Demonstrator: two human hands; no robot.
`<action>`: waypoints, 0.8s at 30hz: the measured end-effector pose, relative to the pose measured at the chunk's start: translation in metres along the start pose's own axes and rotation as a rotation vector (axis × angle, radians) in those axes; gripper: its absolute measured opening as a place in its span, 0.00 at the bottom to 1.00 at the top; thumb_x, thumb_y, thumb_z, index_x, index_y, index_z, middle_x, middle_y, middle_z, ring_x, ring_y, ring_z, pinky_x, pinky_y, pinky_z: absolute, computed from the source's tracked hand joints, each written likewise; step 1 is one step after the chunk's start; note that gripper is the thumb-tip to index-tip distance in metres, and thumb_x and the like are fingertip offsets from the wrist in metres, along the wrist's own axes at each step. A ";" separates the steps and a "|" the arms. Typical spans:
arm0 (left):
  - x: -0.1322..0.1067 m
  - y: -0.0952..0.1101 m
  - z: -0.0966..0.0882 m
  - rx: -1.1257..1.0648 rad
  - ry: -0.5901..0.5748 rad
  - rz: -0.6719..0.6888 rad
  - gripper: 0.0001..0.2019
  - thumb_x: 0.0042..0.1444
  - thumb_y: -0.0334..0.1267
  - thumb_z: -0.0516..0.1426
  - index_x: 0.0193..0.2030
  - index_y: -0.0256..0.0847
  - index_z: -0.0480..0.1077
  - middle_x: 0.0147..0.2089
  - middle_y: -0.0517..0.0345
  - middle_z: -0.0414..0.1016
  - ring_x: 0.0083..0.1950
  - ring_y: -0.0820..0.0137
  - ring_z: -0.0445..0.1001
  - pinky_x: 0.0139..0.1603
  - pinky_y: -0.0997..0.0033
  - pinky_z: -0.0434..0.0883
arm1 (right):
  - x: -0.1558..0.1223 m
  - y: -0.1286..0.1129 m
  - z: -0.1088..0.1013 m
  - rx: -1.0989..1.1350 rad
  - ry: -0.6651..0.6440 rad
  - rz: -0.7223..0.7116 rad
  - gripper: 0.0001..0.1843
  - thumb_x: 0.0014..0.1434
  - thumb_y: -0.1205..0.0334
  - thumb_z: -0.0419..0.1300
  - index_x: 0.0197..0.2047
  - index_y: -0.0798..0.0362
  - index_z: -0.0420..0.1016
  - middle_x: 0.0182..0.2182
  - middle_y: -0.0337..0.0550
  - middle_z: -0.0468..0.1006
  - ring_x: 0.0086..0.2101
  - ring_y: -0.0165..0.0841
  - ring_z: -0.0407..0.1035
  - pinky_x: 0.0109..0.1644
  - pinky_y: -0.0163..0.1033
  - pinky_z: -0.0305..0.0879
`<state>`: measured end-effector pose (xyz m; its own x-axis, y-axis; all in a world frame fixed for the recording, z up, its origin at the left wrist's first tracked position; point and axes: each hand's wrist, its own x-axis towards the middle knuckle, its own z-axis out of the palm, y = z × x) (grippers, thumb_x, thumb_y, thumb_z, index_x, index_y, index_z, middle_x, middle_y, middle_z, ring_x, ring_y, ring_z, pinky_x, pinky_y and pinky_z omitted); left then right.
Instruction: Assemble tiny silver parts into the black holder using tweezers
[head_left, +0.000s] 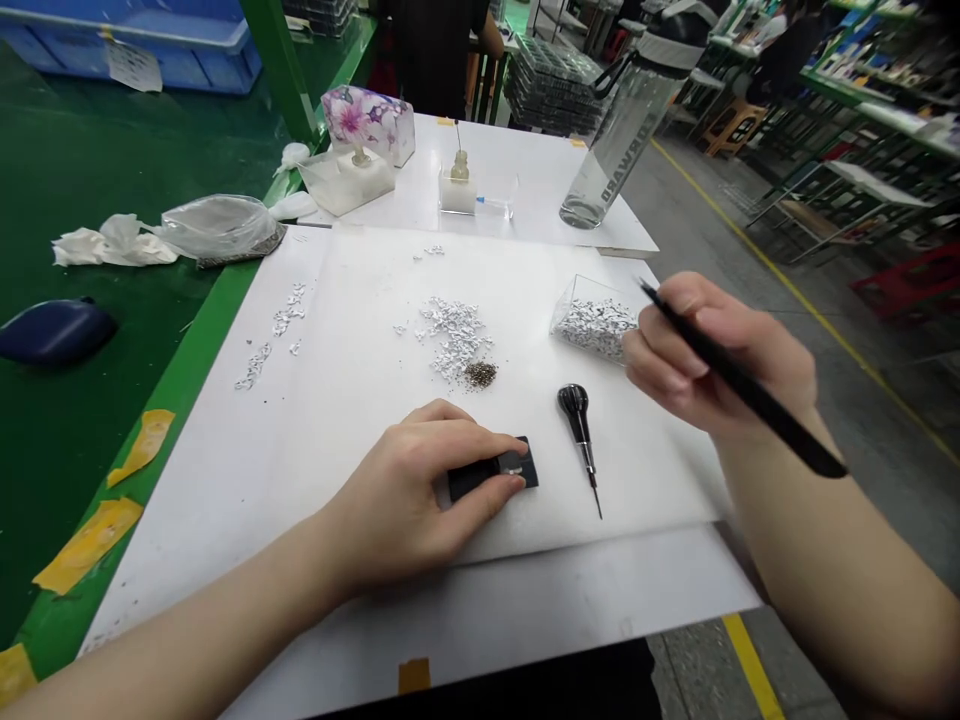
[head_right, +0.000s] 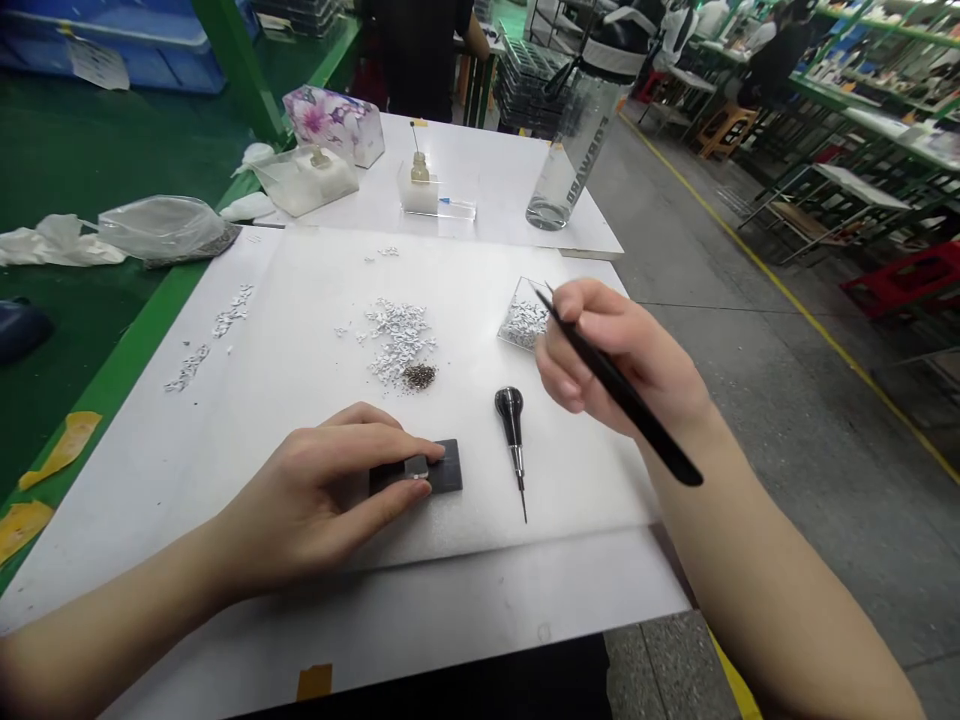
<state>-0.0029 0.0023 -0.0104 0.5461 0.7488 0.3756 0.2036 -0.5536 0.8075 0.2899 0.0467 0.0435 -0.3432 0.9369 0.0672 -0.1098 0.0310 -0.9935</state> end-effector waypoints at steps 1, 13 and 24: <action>0.000 0.000 0.000 -0.008 -0.005 0.002 0.10 0.65 0.33 0.64 0.52 0.38 0.82 0.42 0.58 0.87 0.44 0.68 0.79 0.52 0.67 0.76 | 0.007 0.001 0.005 0.053 0.059 0.024 0.10 0.62 0.51 0.69 0.37 0.43 0.73 0.18 0.28 0.65 0.21 0.28 0.64 0.21 0.32 0.58; 0.005 0.012 -0.007 -0.053 -0.056 -0.100 0.10 0.64 0.29 0.63 0.51 0.39 0.81 0.42 0.61 0.86 0.44 0.69 0.76 0.50 0.68 0.75 | 0.034 0.053 0.030 0.004 0.078 0.017 0.11 0.65 0.49 0.72 0.45 0.44 0.81 0.37 0.37 0.89 0.42 0.34 0.84 0.41 0.35 0.81; 0.010 0.013 -0.009 -0.062 -0.071 -0.123 0.12 0.62 0.28 0.65 0.51 0.41 0.80 0.42 0.63 0.86 0.45 0.71 0.78 0.50 0.73 0.79 | 0.027 0.052 0.023 -0.606 -0.211 -0.249 0.13 0.73 0.60 0.62 0.57 0.42 0.85 0.49 0.46 0.83 0.48 0.38 0.79 0.55 0.42 0.78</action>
<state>-0.0022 0.0062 0.0077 0.5767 0.7806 0.2409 0.2228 -0.4340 0.8729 0.2537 0.0659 -0.0039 -0.5563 0.7907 0.2554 0.3108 0.4831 -0.8185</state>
